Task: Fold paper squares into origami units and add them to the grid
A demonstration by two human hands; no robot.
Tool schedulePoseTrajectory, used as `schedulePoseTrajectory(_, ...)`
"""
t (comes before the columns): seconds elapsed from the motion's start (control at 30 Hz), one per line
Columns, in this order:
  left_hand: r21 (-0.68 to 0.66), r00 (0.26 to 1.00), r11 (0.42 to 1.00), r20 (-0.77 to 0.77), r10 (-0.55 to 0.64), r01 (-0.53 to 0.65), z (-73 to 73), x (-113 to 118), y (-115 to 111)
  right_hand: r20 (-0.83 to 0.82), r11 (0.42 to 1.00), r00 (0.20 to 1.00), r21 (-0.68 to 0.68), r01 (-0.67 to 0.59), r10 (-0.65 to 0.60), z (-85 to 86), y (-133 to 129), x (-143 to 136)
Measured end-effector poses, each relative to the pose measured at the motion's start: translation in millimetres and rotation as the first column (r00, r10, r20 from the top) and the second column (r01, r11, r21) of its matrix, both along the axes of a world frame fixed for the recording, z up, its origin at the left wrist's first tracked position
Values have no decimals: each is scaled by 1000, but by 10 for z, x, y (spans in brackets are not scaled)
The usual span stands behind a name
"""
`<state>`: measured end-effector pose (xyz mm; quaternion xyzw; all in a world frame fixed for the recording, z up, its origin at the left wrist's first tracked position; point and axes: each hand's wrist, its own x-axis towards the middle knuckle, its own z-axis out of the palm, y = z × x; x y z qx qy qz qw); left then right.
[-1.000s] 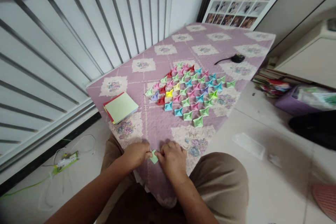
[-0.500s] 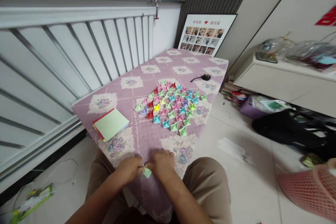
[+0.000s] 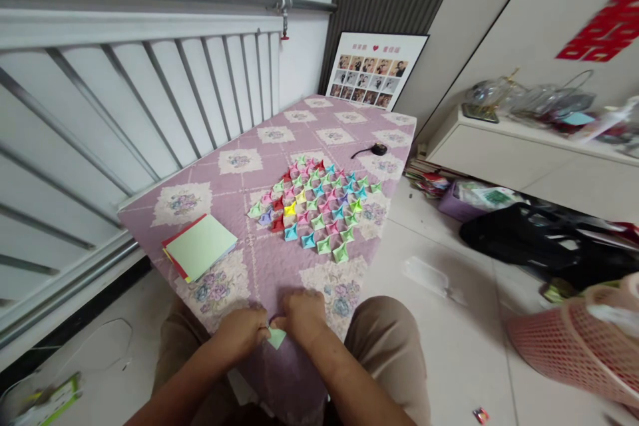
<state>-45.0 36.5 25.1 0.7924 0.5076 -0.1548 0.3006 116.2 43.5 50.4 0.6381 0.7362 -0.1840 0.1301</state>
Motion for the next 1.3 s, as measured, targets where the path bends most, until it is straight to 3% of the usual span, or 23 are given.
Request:
schedulePoseTrajectory(0.33,49,999,998,4,44,-44,-15,-45,-63,-141,999,989,14,-38,40,-38,-50,152)
schedulePoseTrajectory(0.67,33,999,999,-25,39,-38,68,-23,-31,-185,995,978,26,-96,99,-98,-31,198)
schedulePoseTrajectory(0.97,78,992,990,40,117,-120,86,-41,-192,-212,993,971,60,-101,111,-157,-57,212)
schedulePoseTrajectory(1.13,93,979,983,140,145,-159,119,31,-186,-233,993,967,74,-89,104,-164,-63,210)
schedulePoseTrajectory(1.3,125,993,988,77,87,-96,158,152,-148,-276,993,957,90,-71,93,-197,-84,226)
